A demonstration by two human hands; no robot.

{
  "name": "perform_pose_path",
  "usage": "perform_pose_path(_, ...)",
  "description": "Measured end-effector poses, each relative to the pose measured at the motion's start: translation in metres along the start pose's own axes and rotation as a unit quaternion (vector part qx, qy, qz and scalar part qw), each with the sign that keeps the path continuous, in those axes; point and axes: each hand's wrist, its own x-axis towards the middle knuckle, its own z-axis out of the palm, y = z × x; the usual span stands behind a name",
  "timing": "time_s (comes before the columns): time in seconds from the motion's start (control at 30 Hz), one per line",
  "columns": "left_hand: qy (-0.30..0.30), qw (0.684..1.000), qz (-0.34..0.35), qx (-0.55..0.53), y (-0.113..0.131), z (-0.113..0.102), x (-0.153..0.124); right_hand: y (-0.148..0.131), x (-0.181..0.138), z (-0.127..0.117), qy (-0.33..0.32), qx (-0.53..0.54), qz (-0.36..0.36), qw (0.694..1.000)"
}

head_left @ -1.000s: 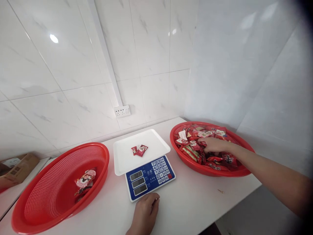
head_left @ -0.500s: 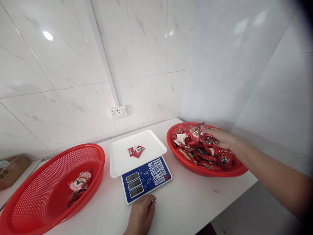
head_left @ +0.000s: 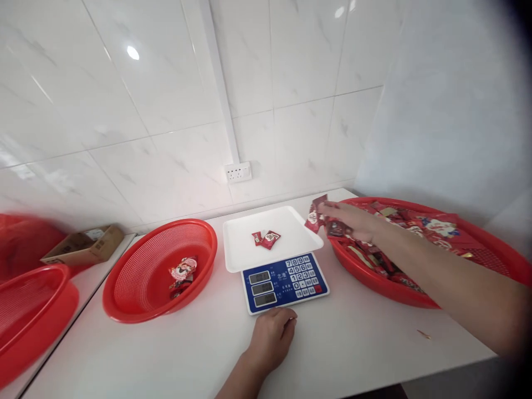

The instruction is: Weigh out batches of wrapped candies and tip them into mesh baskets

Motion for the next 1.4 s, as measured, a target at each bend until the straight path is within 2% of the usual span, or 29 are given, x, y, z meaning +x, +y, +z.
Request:
perform_pose_path(0.13, 0.004, 1.000, -0.019, 0.004, -0.002, -0.002, -0.001, 0.011, 0.025, 0.052, -0.070, -0.068, 0.022, 0.995)
perform_pose_path(0.27, -0.002, 1.000, -0.018, 0.013, -0.003, -0.002, 0.000, 0.012, 0.037, 0.074, -0.094, -0.187, -0.026, 0.977)
perform_pose_path(0.4, -0.006, 1.000, -0.009, 0.018, -0.004, -0.001, 0.000, 0.005, 0.040, 0.075, -0.073, -0.294, -0.085, 0.949)
perform_pose_path(0.53, -0.018, 1.000, 0.002, 0.014, -0.004, 0.000, 0.001, 0.002, 0.042, 0.071, -0.028, -0.406, -0.106, 0.907)
perform_pose_path(0.73, -0.021, 1.000, 0.005, 0.013, -0.006, 0.000, 0.001, 0.008, 0.044, 0.064, -0.034, -0.414, -0.079, 0.906)
perform_pose_path(0.93, -0.032, 0.999, -0.003, 0.010, -0.004, -0.002, 0.001, 0.012, 0.044, 0.061, -0.049, -0.451, -0.054, 0.890)
perform_pose_path(1.03, -0.037, 0.999, -0.006, 0.004, -0.004, -0.002, 0.001, 0.012, 0.046, 0.059, -0.035, -0.460, -0.074, 0.884)
perform_pose_path(1.13, -0.036, 0.999, -0.007, 0.005, -0.005, -0.001, 0.001, 0.006, 0.045, 0.049, 0.000, -0.472, -0.130, 0.872)
perform_pose_path(1.2, -0.033, 0.999, -0.004, 0.003, -0.005, -0.001, 0.001, -0.003, 0.038, 0.034, 0.026, -0.487, -0.146, 0.861)
perform_pose_path(1.3, -0.026, 1.000, 0.002, -0.001, -0.005, -0.001, 0.001, -0.018, 0.019, -0.003, 0.058, -0.532, -0.124, 0.835)
perform_pose_path(1.4, -0.024, 1.000, 0.012, 0.004, -0.005, 0.000, 0.001, -0.030, -0.007, -0.045, 0.069, -0.570, -0.063, 0.816)
